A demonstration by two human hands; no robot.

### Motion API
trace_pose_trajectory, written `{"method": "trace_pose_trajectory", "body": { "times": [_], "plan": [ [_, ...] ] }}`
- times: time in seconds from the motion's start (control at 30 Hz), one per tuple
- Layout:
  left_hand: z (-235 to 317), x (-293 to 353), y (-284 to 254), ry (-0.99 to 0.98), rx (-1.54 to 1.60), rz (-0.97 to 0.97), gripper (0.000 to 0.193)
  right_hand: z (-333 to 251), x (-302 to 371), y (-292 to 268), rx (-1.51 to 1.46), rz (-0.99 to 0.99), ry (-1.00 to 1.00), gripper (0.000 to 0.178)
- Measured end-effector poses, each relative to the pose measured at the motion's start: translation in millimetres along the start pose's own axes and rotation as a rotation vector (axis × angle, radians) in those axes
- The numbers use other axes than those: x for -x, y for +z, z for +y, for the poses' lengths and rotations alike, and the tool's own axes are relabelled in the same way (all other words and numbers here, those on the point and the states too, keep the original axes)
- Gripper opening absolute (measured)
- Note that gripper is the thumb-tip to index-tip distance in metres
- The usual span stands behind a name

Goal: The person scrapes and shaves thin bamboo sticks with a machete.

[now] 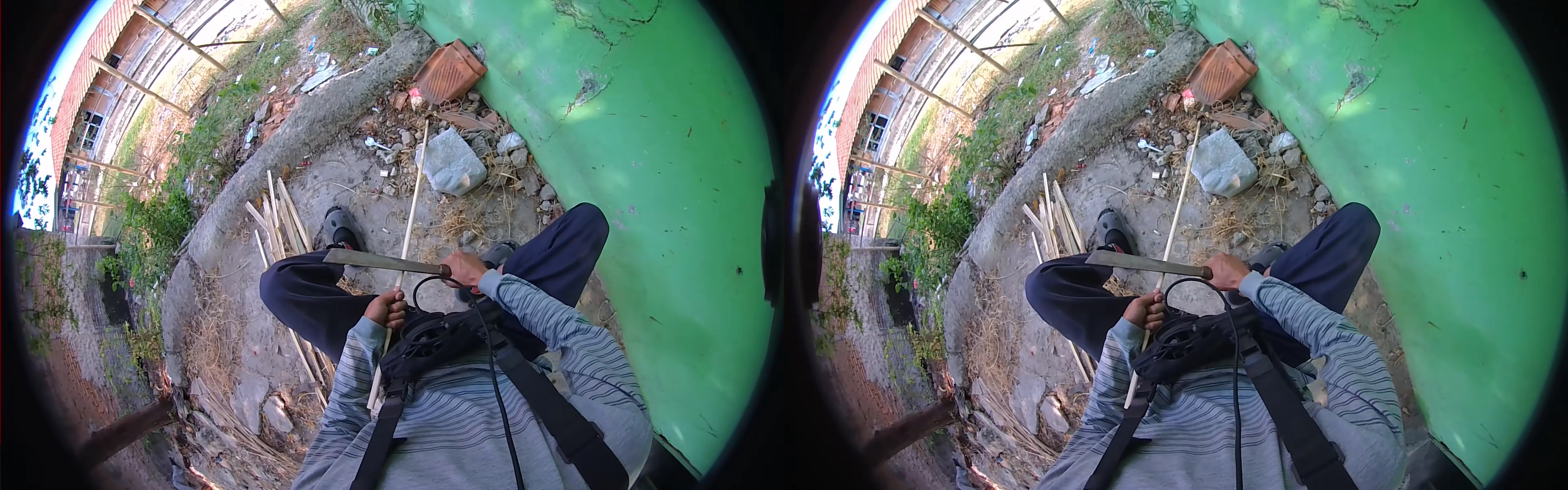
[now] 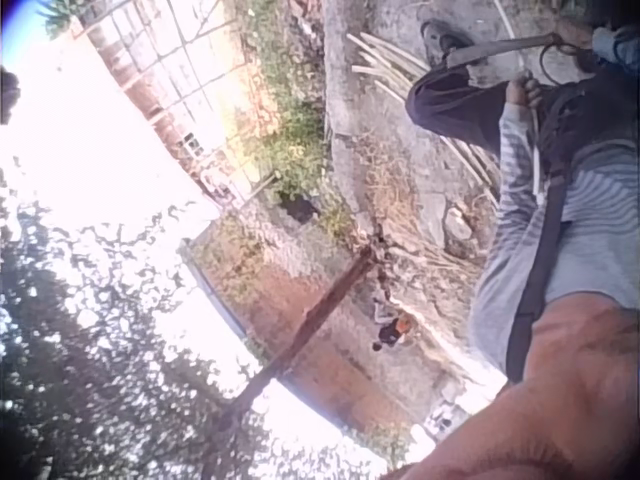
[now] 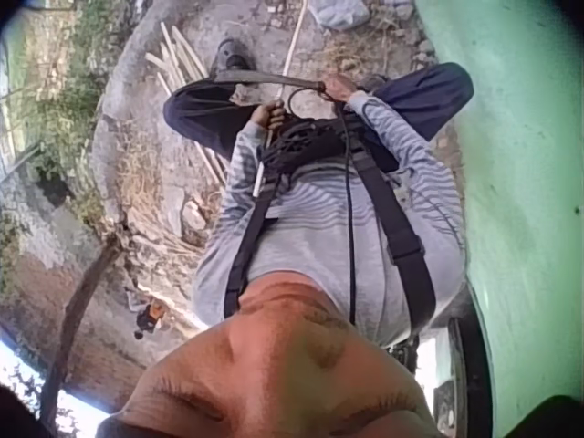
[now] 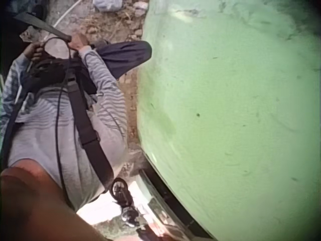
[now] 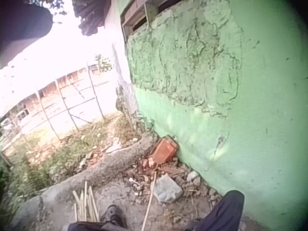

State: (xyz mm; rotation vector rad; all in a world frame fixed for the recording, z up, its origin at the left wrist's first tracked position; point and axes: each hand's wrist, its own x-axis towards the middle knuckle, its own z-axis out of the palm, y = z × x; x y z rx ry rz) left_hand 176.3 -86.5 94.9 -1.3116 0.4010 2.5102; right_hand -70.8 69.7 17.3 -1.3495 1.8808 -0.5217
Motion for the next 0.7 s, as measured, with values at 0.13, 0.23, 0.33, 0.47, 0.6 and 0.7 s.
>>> {"method": "trace_pose_trajectory", "body": {
  "times": [0.13,0.23,0.33,0.47,0.6,0.7],
  "plan": [
    [2.6,0.0,1.2,-0.010,-0.001,0.003,0.028,9.3,-18.9,-6.7,-0.043,0.025,0.223,0.026],
    [-0.3,-2.9,-2.6,-0.012,-0.015,-0.003,0.029,20.8,-30.5,-18.4,-0.087,0.090,0.264,0.027],
    [2.6,-0.9,-4.2,-0.004,0.013,-0.025,0.029,18.5,-26.5,-8.0,-0.082,0.101,0.190,0.028],
    [4.2,4.9,-7.1,0.017,0.022,-0.029,0.029,1.5,-21.9,-1.7,0.005,0.036,0.073,0.028],
    [-3.6,23.9,-5.1,-0.039,0.027,-0.063,0.030,34.4,-38.8,-7.0,-0.083,0.140,0.257,0.028],
    [-8.0,37.4,-13.5,-0.064,0.045,-0.147,0.033,54.6,-51.0,-16.3,-0.114,0.188,0.352,0.031]
  ]
}}
